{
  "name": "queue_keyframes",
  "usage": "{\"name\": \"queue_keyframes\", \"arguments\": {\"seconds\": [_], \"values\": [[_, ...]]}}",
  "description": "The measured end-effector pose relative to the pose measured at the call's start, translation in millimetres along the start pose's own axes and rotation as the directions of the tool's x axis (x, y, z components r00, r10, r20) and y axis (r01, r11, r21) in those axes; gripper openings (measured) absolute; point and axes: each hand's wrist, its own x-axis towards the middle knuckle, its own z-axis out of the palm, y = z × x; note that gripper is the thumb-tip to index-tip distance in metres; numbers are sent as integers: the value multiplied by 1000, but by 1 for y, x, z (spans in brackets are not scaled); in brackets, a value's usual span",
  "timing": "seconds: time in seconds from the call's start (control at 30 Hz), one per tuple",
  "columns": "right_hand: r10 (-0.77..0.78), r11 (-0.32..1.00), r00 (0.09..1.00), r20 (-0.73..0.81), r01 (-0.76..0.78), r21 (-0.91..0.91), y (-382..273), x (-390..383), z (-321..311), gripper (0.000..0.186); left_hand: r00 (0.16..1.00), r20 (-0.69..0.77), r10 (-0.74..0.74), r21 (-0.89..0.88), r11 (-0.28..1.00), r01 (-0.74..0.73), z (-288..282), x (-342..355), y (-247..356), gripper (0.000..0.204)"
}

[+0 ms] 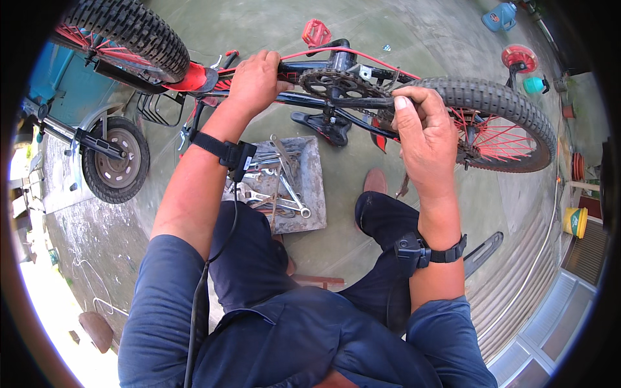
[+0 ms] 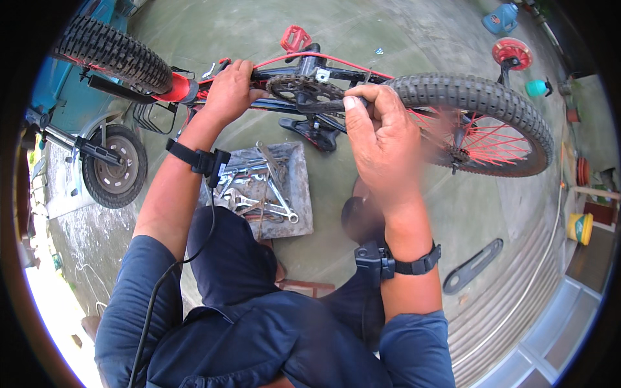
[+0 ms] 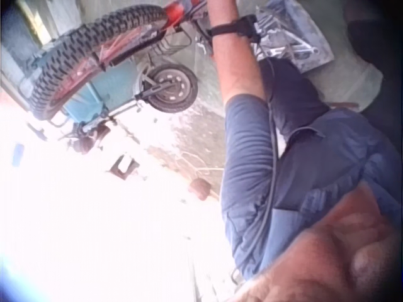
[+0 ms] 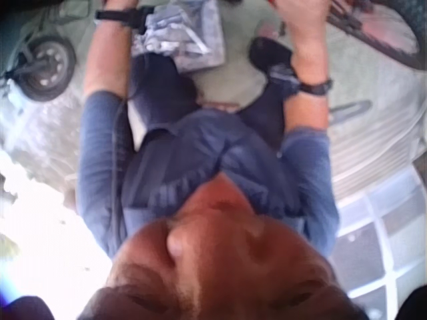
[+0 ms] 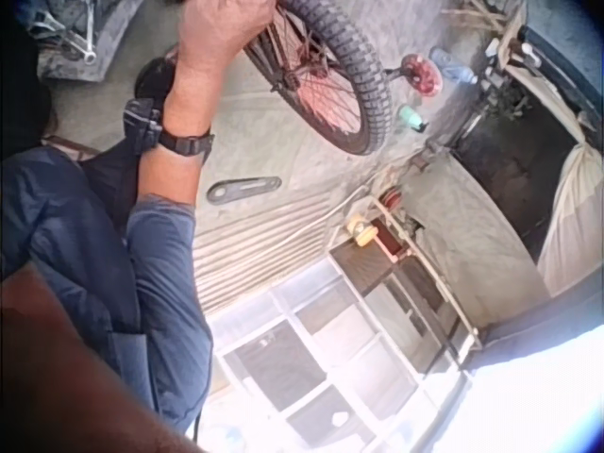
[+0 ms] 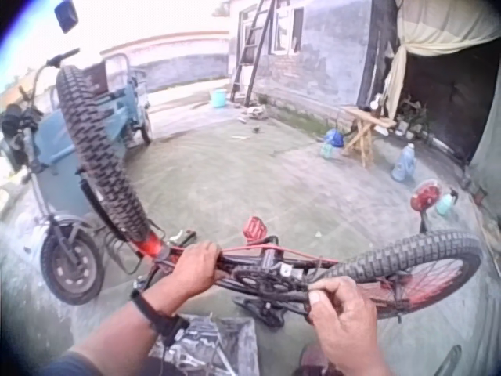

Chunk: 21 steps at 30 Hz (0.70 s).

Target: The person removes a plastic chain guard from a bicycle and uses a wrench to work on the mechanical parts near the chain and rear wheel while selecting tools from a metal tray.

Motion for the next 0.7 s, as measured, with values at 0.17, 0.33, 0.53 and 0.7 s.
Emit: {"name": "queue_keyframes", "arguments": {"seconds": [0.17,0.33,0.53,0.7], "values": [[40,997,999,17,-41,62,24,-1,-12,7,1000,10,14,22,1000,-15,1,1,0,50],[-78,997,996,-36,78,1,13,0,-2,8,1000,-2,16,18,1000,-16,2,1,2,49],[60,997,998,-16,-59,58,22,-3,-9,8,1000,11,6,9,1000,-6,0,0,2,49],[-10,999,999,-40,11,32,29,0,-10,7,1000,2,13,8,1000,-13,0,3,3,49]]}}
